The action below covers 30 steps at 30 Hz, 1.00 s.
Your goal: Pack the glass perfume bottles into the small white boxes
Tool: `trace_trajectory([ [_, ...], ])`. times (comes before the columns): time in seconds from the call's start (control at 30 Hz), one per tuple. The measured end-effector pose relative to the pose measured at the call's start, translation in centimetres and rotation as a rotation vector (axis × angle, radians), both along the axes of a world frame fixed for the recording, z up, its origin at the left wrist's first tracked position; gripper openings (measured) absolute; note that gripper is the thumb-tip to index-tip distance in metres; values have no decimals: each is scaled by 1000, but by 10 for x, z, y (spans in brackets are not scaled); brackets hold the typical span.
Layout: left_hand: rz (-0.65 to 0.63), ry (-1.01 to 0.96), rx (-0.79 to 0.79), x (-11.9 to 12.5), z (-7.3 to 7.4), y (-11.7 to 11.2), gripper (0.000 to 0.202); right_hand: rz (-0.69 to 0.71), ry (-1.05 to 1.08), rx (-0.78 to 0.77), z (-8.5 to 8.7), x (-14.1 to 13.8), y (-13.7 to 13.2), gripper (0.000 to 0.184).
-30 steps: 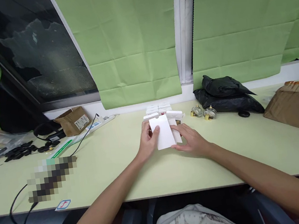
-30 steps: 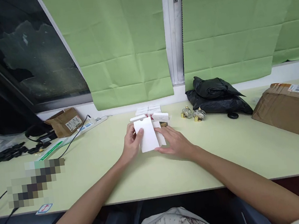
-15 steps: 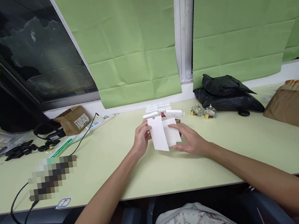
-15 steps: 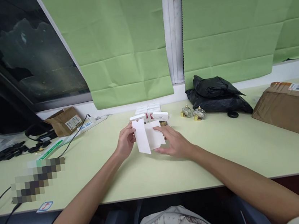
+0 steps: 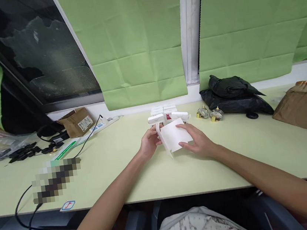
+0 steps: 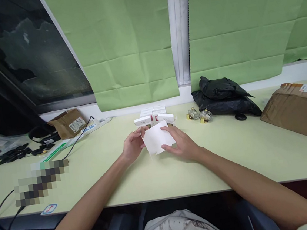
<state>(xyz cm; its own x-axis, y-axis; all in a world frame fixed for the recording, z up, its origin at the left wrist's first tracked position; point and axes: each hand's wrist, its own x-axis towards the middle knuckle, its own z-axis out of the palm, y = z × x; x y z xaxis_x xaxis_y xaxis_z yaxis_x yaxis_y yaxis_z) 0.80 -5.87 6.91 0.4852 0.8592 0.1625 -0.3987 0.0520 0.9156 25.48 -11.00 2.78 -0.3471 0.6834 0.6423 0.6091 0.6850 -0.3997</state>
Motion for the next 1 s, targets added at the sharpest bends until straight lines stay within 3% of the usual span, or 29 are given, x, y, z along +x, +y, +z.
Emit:
trace_trajectory([
  [0.2,-31,-6,11,0,0,2,13,4,4,5,0,0,-1,63],
  [0.5,22,25,-8,3,0,-1,14,-7,10,17,-2,-1,1,60],
  [0.7,34,90,-21,4,0,-2,33,-22,24,14,-3,-1,2,55],
  [1.0,48,110,-26,3,-5,2,37,-22,18,7,-3,-2,3,55],
])
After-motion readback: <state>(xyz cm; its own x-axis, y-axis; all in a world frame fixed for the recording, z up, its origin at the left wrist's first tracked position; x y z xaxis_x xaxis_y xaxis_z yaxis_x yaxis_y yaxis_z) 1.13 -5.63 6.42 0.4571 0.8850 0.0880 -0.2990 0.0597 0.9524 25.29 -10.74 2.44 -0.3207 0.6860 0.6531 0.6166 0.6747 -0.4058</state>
